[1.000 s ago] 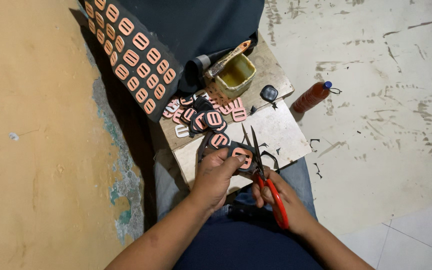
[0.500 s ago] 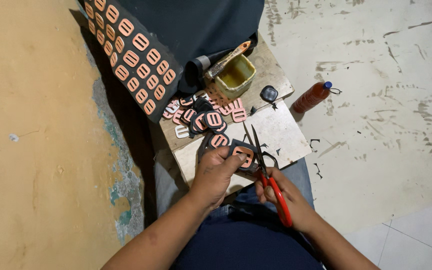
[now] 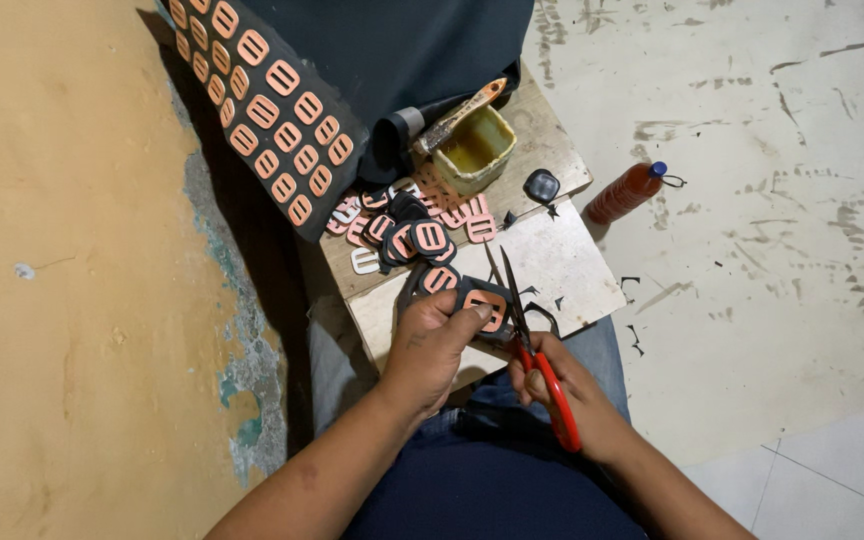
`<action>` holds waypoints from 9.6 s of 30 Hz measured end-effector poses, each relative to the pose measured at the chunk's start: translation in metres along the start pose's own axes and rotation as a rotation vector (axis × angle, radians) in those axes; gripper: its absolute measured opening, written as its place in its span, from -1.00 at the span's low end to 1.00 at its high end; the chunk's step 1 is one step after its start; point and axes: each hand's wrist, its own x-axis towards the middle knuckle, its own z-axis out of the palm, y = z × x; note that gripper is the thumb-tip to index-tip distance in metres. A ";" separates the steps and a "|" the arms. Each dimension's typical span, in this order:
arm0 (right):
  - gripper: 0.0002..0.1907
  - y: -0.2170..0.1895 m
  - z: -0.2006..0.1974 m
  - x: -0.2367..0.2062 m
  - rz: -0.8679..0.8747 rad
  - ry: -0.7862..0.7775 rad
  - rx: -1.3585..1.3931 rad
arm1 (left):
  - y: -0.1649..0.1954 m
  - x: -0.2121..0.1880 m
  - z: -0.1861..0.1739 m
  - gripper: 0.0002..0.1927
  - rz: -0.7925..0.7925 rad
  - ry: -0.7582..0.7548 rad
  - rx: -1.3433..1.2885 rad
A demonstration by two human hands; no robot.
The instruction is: The person sits on the floor and uses red-handled scissors to cut out small rectangular shapes from a black sheet with pink markings. After cutting, they use a cylindrical wooden tool to press and smooth the edges of the cut pieces.
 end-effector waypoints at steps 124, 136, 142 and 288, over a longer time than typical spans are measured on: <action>-0.84 -0.033 0.053 0.063 -0.272 -0.045 -0.541 | -0.008 -0.064 -0.060 -0.80 -0.029 0.114 0.188; -0.85 -0.027 0.055 0.073 -0.224 -0.052 -0.493 | -0.014 -0.062 -0.071 -0.82 -0.024 0.153 0.162; -0.72 -0.026 0.021 0.092 -0.120 0.139 -1.039 | -0.014 -0.056 -0.096 -0.80 0.048 0.337 0.221; -0.72 -0.069 0.098 0.167 -0.276 -0.115 -0.993 | 0.042 -0.006 -0.135 -0.84 0.145 0.618 1.008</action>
